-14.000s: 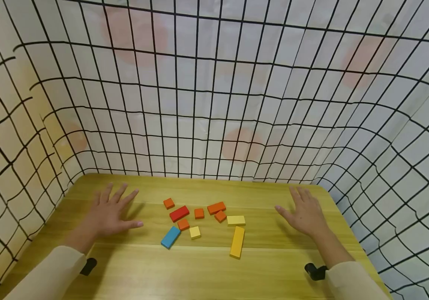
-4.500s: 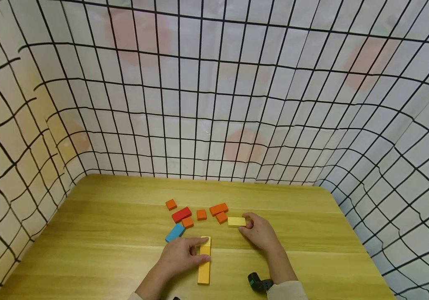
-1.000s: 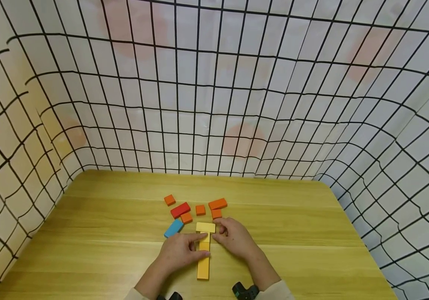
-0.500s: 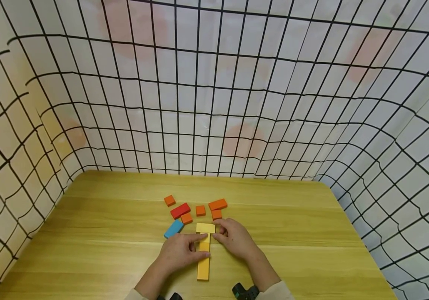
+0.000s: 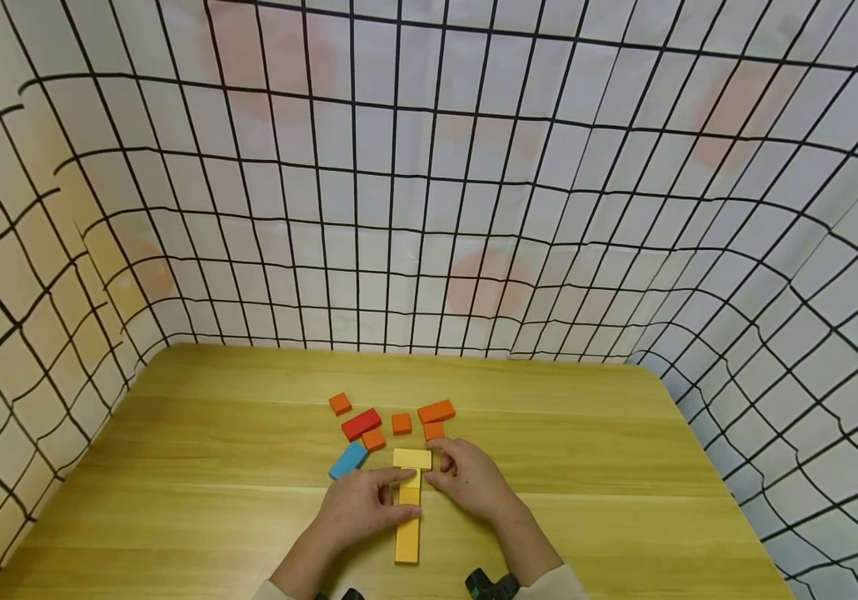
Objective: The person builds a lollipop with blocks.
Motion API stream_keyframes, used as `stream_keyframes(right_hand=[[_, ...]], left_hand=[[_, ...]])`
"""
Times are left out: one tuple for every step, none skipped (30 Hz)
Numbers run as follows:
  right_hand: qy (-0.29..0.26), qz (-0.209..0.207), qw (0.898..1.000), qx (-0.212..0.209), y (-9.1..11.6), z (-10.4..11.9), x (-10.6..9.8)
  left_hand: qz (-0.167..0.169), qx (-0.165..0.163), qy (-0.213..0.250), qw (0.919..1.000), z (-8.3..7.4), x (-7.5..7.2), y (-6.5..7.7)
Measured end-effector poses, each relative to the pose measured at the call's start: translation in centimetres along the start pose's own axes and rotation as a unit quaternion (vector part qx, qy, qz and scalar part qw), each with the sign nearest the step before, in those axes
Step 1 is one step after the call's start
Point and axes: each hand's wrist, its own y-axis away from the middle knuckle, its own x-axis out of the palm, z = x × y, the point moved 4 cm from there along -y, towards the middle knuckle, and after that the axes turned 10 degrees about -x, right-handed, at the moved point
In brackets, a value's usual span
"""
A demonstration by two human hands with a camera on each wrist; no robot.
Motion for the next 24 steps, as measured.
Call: stream_keyframes(right_hand=[[-0.001, 0.000, 1.000, 0.000, -0.01, 0.00, 0.00], [-0.002, 0.001, 1.000, 0.000, -0.03, -0.03, 0.01], [-0.002, 0.000, 1.000, 0.003, -0.04, -0.06, 0.02], [-0.003, 0.000, 1.000, 0.002, -0.05, -0.10, 0.03], [-0.004, -0.001, 1.000, 0.001, -0.06, -0.13, 0.04], [-0.004, -0.001, 1.000, 0.001, -0.08, -0.16, 0.05], [-0.005, -0.001, 1.000, 0.001, -0.08, -0.19, 0.07], [-0.005, -0.001, 1.000, 0.001, -0.09, -0.24, 0.10], [-0.006, -0.001, 1.000, 0.001, -0.10, -0.27, 0.12], [-0.006, -0.001, 1.000, 0.001, -0.12, -0.30, 0.12], [-0.005, -0.001, 1.000, 0.002, -0.13, -0.32, 0.14], [-0.004, 0.000, 1.000, 0.003, -0.16, -0.36, 0.15], [-0.003, 0.000, 1.000, 0.003, -0.17, -0.38, 0.16], [-0.002, 0.000, 1.000, 0.004, -0.19, -0.40, 0.16], [-0.001, 0.000, 1.000, 0.005, -0.20, -0.42, 0.17], [-0.002, -0.001, 1.000, 0.006, -0.20, -0.42, 0.17], [-0.002, -0.001, 1.000, 0.007, -0.19, -0.41, 0.17], [-0.005, -0.002, 1.000, 0.007, -0.17, -0.41, 0.17], [-0.007, -0.002, 1.000, 0.007, -0.14, -0.40, 0.17], [-0.011, -0.003, 1.000, 0.008, -0.11, -0.37, 0.15], [-0.016, -0.003, 1.000, 0.010, -0.07, -0.36, 0.13], [-0.022, -0.003, 1.000, 0.011, -0.03, -0.35, 0.11], [-0.029, -0.002, 0.999, 0.014, 0.01, -0.34, 0.06], [-0.040, -0.002, 0.999, 0.017, 0.05, -0.32, 0.01]], left_hand=[[0.000, 0.000, 0.001, 1.0000, 0.00, -0.01, 0.02], [0.000, 0.000, 0.003, 1.0000, 0.01, -0.01, 0.04], [0.000, 0.001, 0.004, 1.0000, 0.02, -0.02, 0.06], [0.000, 0.002, 0.005, 1.0000, 0.02, -0.02, 0.07], [0.000, 0.002, 0.007, 1.0000, 0.03, -0.02, 0.07], [0.000, 0.003, 0.007, 1.0000, 0.05, -0.01, 0.05], [0.000, 0.004, 0.008, 1.0000, 0.05, -0.01, 0.04], [0.000, 0.005, 0.007, 1.0000, 0.06, 0.00, 0.02], [-0.001, 0.006, 0.005, 1.0000, 0.07, -0.01, 0.00], [-0.001, 0.006, 0.003, 1.0000, 0.07, -0.02, -0.01], [-0.002, 0.006, -0.001, 1.0000, 0.09, -0.03, -0.03], [-0.002, 0.005, -0.005, 1.0000, 0.12, -0.03, -0.06], [-0.003, 0.004, -0.010, 0.9999, 0.13, -0.06, -0.08], [-0.002, 0.003, -0.014, 0.9999, 0.16, -0.06, -0.13], [-0.001, 0.001, -0.017, 0.9998, 0.17, -0.09, -0.17], [0.001, -0.001, -0.019, 0.9998, 0.17, -0.10, -0.19], [0.003, -0.003, -0.021, 0.9998, 0.17, -0.10, -0.23], [0.006, -0.005, -0.021, 0.9997, 0.16, -0.10, -0.27], [0.008, -0.005, -0.021, 0.9997, 0.15, -0.10, -0.27], [0.011, -0.008, -0.021, 0.9997, 0.15, -0.09, -0.28], [0.013, -0.010, -0.021, 0.9996, 0.13, -0.09, -0.29], [0.016, -0.013, -0.020, 0.9996, 0.13, -0.07, -0.30], [0.017, -0.014, -0.021, 0.9995, 0.13, -0.05, -0.31], [0.019, -0.016, -0.021, 0.9995, 0.14, -0.03, -0.34]])
